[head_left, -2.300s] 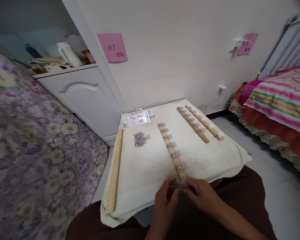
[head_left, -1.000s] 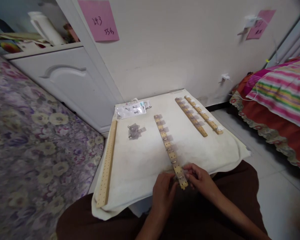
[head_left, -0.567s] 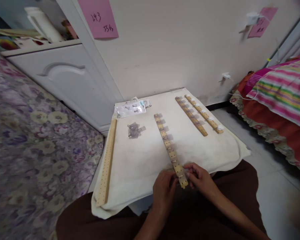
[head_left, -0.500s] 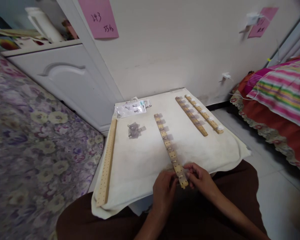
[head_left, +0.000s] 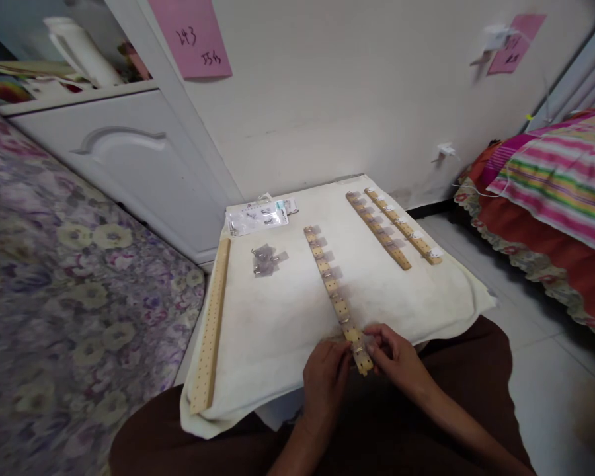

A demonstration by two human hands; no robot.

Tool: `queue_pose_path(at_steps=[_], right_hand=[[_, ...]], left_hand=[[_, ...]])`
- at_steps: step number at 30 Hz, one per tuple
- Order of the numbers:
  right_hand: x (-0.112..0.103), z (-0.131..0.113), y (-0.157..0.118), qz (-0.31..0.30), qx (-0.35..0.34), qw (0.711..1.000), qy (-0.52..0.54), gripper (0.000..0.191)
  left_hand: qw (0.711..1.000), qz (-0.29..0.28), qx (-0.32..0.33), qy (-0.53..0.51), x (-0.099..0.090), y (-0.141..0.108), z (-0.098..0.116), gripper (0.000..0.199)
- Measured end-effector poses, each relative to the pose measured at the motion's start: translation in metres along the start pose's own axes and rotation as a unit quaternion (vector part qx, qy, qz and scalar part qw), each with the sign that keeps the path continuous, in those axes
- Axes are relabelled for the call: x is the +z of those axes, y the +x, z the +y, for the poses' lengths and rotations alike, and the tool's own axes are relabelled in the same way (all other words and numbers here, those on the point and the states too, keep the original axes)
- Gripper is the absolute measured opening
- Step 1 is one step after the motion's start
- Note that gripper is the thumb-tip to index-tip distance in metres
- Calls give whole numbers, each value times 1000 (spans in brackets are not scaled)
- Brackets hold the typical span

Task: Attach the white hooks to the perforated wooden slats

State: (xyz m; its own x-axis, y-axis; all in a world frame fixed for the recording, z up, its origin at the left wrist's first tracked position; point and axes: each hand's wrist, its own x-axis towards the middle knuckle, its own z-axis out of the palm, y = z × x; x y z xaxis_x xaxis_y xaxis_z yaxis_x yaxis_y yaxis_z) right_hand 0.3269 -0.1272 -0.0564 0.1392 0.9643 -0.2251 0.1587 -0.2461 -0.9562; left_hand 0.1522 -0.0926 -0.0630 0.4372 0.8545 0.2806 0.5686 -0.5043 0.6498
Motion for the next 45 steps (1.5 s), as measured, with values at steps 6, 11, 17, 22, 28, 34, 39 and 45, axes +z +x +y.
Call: queue_pose_path(at_steps=[6, 11, 17, 22, 28, 34, 39, 45], right_hand=[[0, 1, -2, 36, -29, 995, -88, 31], [1, -4, -6, 45, -33, 991, -122, 36], [5, -5, -8, 26, 3, 999, -45, 41], [7, -5, -8, 34, 6, 999, -8, 40], [8, 2, -5, 35, 16, 999, 19, 41], [7, 4, -3, 31, 17, 999, 31, 43], [7, 3, -2, 22, 32, 997, 70, 43], [6, 5, 0, 11, 48, 994, 95, 42]], left_hand=[[1000, 0, 0, 3, 0, 1, 0, 20], [1000, -6, 2, -11, -1, 2, 0, 20], [1000, -5, 4, -25, -2, 4, -1, 18], [999, -12, 9, -40, -4, 7, 0, 19], [999, -31, 2, -43, -5, 10, -2, 16], [998, -32, 20, -49, -4, 10, -6, 16], [998, -36, 28, -46, -2, 10, -9, 16], [998, -36, 29, -45, -2, 11, -9, 15]])
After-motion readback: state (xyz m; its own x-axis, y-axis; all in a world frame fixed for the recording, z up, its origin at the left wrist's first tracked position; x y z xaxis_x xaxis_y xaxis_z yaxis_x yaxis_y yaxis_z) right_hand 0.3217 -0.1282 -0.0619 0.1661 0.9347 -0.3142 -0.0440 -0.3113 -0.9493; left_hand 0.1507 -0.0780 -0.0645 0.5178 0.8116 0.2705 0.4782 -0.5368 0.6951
